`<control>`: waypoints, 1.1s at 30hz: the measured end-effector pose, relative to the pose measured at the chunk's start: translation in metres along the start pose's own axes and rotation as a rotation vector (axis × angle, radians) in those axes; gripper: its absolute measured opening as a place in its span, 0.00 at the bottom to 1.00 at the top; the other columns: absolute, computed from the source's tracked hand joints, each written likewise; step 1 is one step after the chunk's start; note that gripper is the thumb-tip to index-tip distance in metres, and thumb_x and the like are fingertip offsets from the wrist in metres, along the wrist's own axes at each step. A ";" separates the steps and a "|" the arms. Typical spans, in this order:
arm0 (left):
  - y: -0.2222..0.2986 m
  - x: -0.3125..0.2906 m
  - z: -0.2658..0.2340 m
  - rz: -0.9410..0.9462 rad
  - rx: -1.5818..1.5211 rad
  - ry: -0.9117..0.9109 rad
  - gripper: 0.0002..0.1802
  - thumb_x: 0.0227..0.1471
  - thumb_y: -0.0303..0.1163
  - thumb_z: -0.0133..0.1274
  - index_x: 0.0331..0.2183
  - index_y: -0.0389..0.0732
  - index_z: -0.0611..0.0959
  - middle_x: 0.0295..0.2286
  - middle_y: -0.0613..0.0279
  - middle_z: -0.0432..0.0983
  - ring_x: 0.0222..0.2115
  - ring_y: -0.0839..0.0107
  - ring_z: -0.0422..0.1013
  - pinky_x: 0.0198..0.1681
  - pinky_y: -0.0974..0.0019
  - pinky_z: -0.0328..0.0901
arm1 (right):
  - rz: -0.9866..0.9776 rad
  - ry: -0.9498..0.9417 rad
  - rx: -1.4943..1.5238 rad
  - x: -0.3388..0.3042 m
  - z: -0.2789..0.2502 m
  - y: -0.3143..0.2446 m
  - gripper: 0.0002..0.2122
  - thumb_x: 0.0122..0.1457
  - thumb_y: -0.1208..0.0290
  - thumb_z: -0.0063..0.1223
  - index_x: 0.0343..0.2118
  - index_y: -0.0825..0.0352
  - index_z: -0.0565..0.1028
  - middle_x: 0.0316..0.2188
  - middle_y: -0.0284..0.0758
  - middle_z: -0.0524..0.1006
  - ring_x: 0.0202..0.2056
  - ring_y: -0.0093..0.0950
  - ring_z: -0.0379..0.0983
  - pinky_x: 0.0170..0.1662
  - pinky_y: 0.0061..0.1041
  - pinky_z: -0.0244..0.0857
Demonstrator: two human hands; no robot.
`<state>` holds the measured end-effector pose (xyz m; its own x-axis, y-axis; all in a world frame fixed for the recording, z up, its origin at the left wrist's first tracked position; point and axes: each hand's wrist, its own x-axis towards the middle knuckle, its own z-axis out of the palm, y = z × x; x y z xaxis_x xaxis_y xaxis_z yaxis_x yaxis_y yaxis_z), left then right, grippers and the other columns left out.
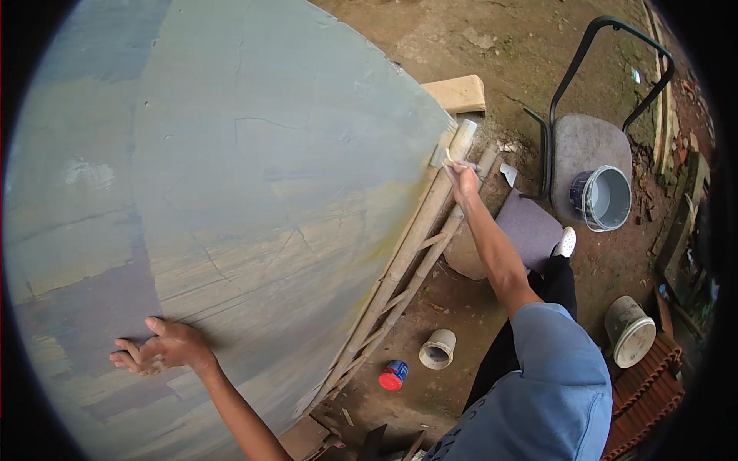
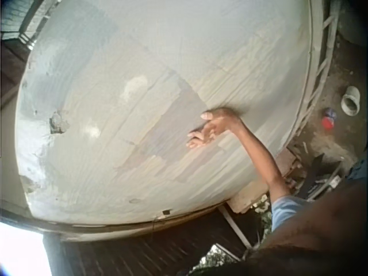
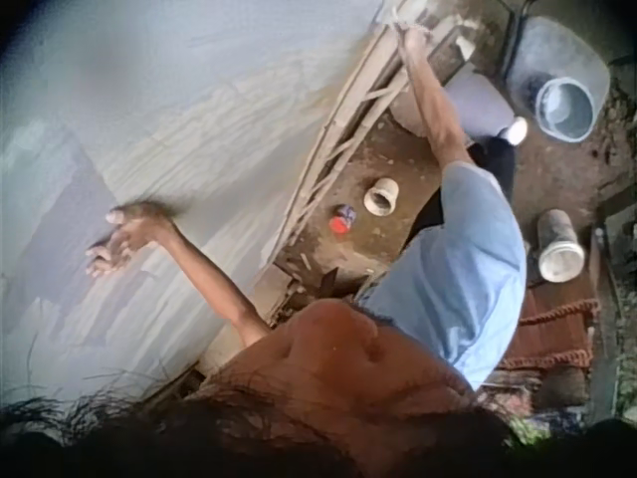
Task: The person applies paint to a concrete wall using a brush, periodically dipping the tool into a metal bucket sitting on a chair and using their other hand to steady themselves against the surface.
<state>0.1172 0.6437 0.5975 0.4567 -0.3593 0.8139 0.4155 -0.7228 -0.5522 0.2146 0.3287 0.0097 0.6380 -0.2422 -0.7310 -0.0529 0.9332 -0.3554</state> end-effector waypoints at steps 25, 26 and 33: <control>-0.050 -0.016 -0.004 0.039 0.056 0.078 0.45 0.62 0.59 0.41 0.55 0.21 0.56 0.57 0.43 0.61 0.65 0.43 0.44 0.64 0.40 0.42 | 0.378 -0.275 0.125 -0.081 -0.036 0.030 0.09 0.61 0.87 0.44 0.42 0.68 0.65 0.41 0.42 0.73 0.50 0.37 0.73 0.61 0.37 0.68; -0.044 -0.014 -0.006 0.010 0.048 0.080 0.45 0.62 0.59 0.41 0.55 0.22 0.56 0.57 0.43 0.61 0.65 0.43 0.45 0.64 0.40 0.42 | 0.361 -0.215 0.140 -0.076 -0.048 0.028 0.09 0.62 0.87 0.43 0.43 0.69 0.65 0.42 0.43 0.73 0.50 0.37 0.72 0.62 0.36 0.67; -0.013 -0.004 0.008 0.014 0.014 0.027 0.38 0.63 0.56 0.41 0.50 0.26 0.56 0.57 0.46 0.54 0.65 0.42 0.41 0.65 0.40 0.43 | 0.113 -0.046 -0.011 -0.044 0.011 0.025 0.07 0.62 0.85 0.45 0.42 0.70 0.66 0.44 0.43 0.73 0.48 0.37 0.73 0.59 0.38 0.70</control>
<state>0.1165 0.6589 0.6000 0.4409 -0.3853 0.8107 0.4200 -0.7097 -0.5657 0.1934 0.3661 0.0395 0.6618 -0.1229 -0.7395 -0.1348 0.9509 -0.2786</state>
